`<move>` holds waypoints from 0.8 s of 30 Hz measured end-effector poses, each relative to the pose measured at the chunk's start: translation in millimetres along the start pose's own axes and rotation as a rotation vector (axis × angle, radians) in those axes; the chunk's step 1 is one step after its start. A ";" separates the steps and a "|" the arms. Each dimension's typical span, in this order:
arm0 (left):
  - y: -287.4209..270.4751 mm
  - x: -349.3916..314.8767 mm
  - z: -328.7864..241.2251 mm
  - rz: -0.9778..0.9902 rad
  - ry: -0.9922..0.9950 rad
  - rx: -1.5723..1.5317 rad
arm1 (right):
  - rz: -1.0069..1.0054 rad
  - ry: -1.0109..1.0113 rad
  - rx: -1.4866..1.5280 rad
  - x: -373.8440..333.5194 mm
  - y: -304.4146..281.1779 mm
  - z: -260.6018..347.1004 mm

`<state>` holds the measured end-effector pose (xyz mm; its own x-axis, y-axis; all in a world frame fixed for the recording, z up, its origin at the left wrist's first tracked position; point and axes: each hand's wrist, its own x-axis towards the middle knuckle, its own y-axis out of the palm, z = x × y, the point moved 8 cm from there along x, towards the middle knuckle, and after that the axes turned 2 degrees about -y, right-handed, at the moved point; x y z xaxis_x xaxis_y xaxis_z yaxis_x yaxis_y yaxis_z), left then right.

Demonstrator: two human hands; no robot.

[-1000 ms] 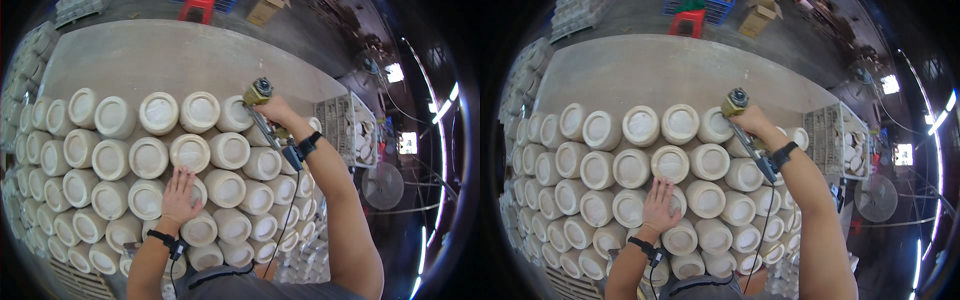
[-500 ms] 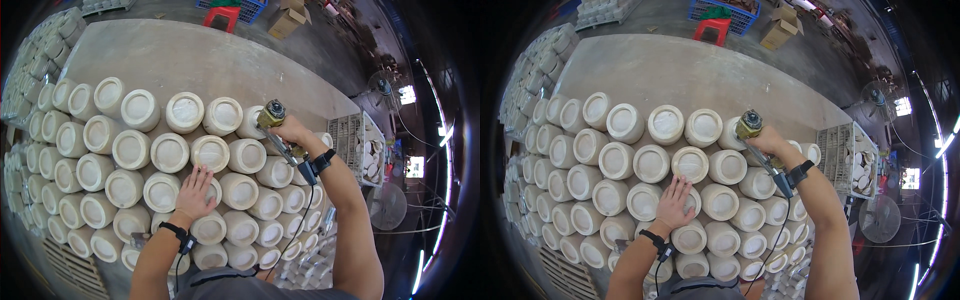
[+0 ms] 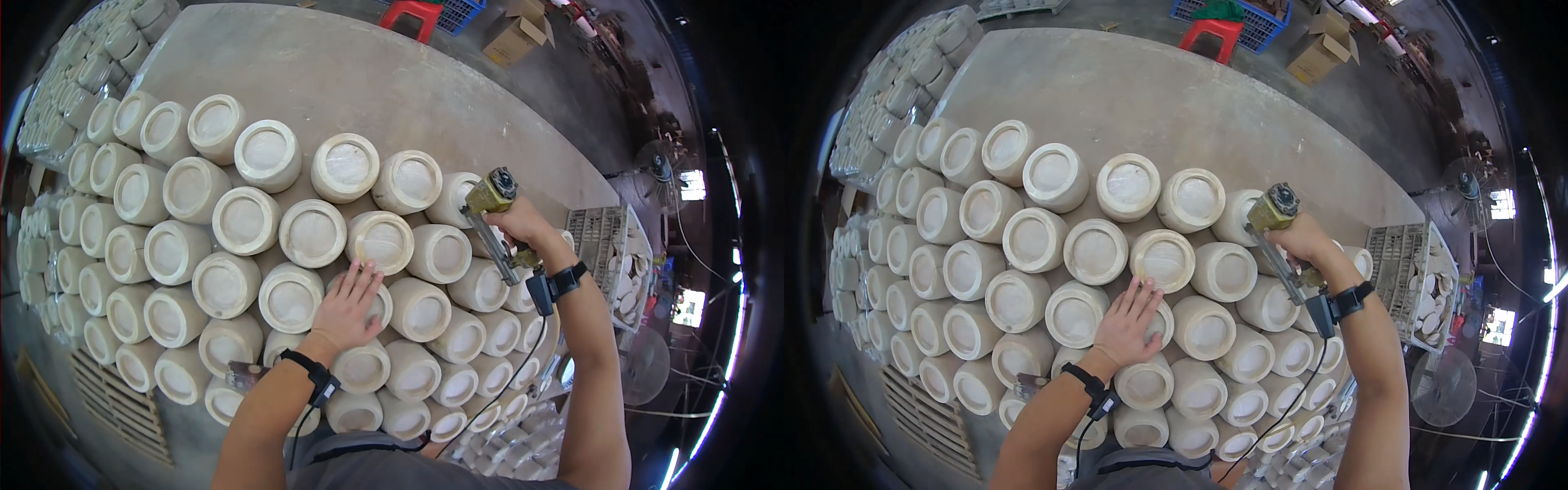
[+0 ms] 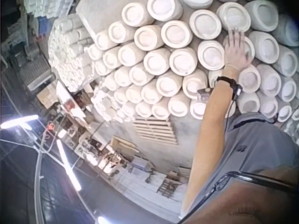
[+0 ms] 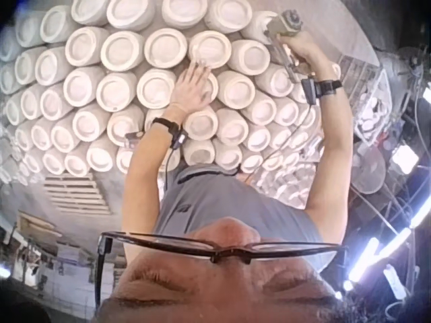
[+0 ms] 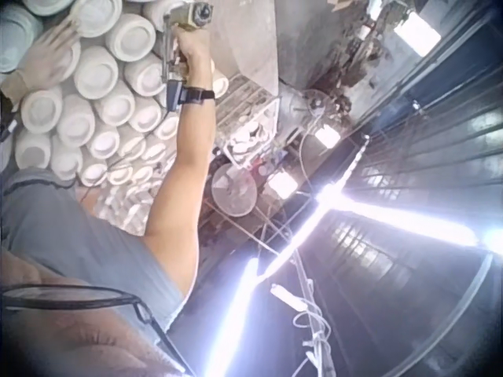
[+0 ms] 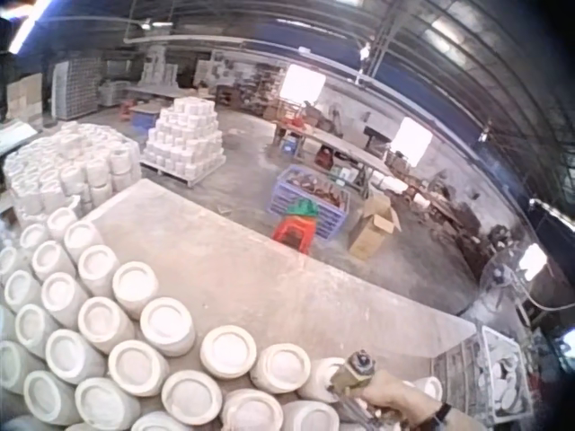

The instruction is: Assembling wooden bases by nailing discs onto them using a pneumatic nail gun and a mallet.

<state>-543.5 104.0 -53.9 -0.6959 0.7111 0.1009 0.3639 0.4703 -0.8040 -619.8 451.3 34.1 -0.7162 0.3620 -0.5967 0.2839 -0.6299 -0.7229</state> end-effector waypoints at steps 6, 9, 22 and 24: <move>3.6 -3.3 2.8 0.039 -0.026 0.005 | 0.009 0.045 -0.056 -9.6 3.5 15.7; 3.8 0.6 0.7 0.032 -0.017 0.003 | -0.097 -0.077 -0.040 -20.4 -8.7 37.2; 6.6 -7.7 2.2 0.016 -0.002 -0.026 | -0.114 -0.085 0.179 26.4 31.0 105.6; 4.0 -5.7 2.2 0.017 0.006 -0.019 | -0.122 -0.070 0.203 29.2 29.9 106.4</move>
<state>-539.5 100.6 -59.0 -0.6856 0.7222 0.0915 0.3868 0.4679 -0.7946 -700.1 369.9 32.1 -0.7816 0.4001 -0.4787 0.0639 -0.7119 -0.6993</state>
